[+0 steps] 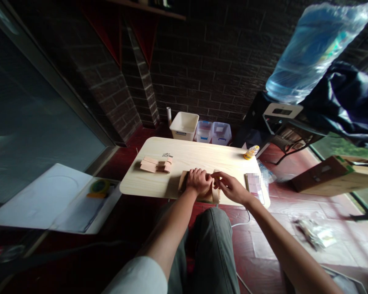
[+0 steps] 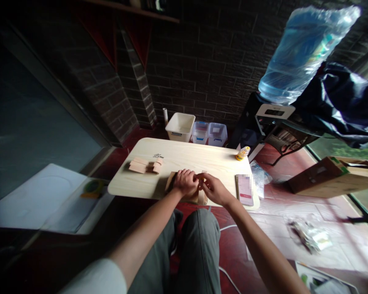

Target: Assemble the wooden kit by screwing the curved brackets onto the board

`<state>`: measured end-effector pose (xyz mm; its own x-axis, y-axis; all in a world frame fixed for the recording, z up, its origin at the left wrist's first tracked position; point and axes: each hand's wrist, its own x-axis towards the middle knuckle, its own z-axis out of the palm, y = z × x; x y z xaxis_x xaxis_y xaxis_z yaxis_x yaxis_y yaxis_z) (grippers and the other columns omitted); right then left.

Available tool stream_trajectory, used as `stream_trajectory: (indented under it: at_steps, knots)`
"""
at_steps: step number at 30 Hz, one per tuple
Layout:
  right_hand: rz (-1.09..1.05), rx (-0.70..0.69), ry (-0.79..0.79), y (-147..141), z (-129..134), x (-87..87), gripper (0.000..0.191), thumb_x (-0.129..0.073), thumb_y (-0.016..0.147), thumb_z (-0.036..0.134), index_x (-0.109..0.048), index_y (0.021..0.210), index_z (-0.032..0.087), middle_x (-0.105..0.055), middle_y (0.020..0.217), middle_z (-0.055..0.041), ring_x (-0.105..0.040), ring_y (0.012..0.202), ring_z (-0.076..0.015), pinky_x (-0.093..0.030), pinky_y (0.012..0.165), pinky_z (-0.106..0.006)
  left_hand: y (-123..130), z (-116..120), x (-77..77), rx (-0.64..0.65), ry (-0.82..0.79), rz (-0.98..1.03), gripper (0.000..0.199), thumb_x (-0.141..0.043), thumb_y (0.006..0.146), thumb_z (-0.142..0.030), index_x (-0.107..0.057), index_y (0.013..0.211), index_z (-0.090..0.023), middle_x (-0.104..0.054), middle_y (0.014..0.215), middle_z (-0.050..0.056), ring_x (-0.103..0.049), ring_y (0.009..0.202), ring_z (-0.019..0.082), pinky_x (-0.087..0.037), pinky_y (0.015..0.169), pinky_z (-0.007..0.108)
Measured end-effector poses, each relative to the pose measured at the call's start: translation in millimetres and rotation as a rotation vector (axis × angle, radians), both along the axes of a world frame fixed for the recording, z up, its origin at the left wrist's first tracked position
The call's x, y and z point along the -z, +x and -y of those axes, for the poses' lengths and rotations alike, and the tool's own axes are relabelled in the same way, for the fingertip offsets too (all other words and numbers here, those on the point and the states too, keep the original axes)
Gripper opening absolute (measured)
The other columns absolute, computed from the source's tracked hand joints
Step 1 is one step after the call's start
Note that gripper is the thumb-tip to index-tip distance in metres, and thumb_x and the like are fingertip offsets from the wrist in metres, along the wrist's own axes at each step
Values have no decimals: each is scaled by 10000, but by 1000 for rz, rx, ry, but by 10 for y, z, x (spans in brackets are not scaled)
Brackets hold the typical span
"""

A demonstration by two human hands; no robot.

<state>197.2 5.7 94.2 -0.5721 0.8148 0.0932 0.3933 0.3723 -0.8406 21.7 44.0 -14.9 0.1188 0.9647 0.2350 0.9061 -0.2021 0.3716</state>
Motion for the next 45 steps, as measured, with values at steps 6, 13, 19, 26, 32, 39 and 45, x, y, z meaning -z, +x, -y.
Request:
stream_trajectory:
  at_steps: [6, 13, 19, 26, 32, 39, 45]
  knots:
    - [-84, 67, -42, 9, 100, 63, 368, -412, 1043, 445, -572, 1237, 177, -693, 1050, -107, -708, 898, -190, -594, 815, -346, -2, -16, 49, 3, 18, 13, 159, -589, 878, -375, -650, 835, -234, -695, 1002, 94, -572, 1062, 289, -350, 1027, 466]
    - [103, 107, 164, 3, 37, 12, 300, -446, 1039, 333, -610, 1253, 202, -683, 1191, -117, -704, 899, -171, -568, 816, -310, 4, -5, 62, -10, 53, -3, 194, -562, 900, -387, -655, 839, -228, -694, 977, 97, -577, 1036, 283, -359, 1021, 462]
    - [612, -103, 338, -15, -123, -256, 341, -473, 997, 132, -638, 1279, 232, -708, 1176, -83, -686, 1027, -182, -498, 873, -270, 1, 31, 27, 5, 52, -32, 176, -559, 908, -377, -651, 865, -234, -696, 993, 98, -580, 1032, 274, -369, 1005, 438]
    - [878, -117, 328, -40, -237, -376, 181, -568, 980, 212, -671, 1128, 208, -746, 1056, -70, -712, 932, -193, -463, 734, -239, 16, 11, 52, -4, 85, -40, 190, -549, 912, -367, -652, 835, -228, -700, 979, 100, -581, 1025, 284, -369, 1005, 453]
    - [999, -87, 310, -89, -217, -401, 202, -533, 1006, 283, -654, 1135, 186, -754, 1048, -110, -722, 929, -222, -461, 724, -265, 10, 9, 71, -1, 105, -21, 198, -559, 908, -382, -653, 822, -230, -701, 970, 101, -586, 1019, 287, -368, 998, 457]
    - [990, -123, 351, -152, -149, -414, 206, -498, 998, 202, -632, 1145, 150, -744, 1064, -130, -719, 952, -230, -471, 716, -269, 13, 15, 87, -11, 126, -18, 187, -561, 902, -363, -643, 806, -224, -701, 966, 102, -589, 1013, 284, -362, 990, 450]
    - [1064, -95, 330, -166, -163, -408, 224, -529, 1000, 269, -614, 1159, 137, -750, 1027, -150, -731, 947, -272, -480, 697, -297, 15, 13, 82, -12, 133, -15, 198, -565, 903, -376, -638, 802, -223, -703, 962, 103, -587, 1003, 285, -359, 980, 447]
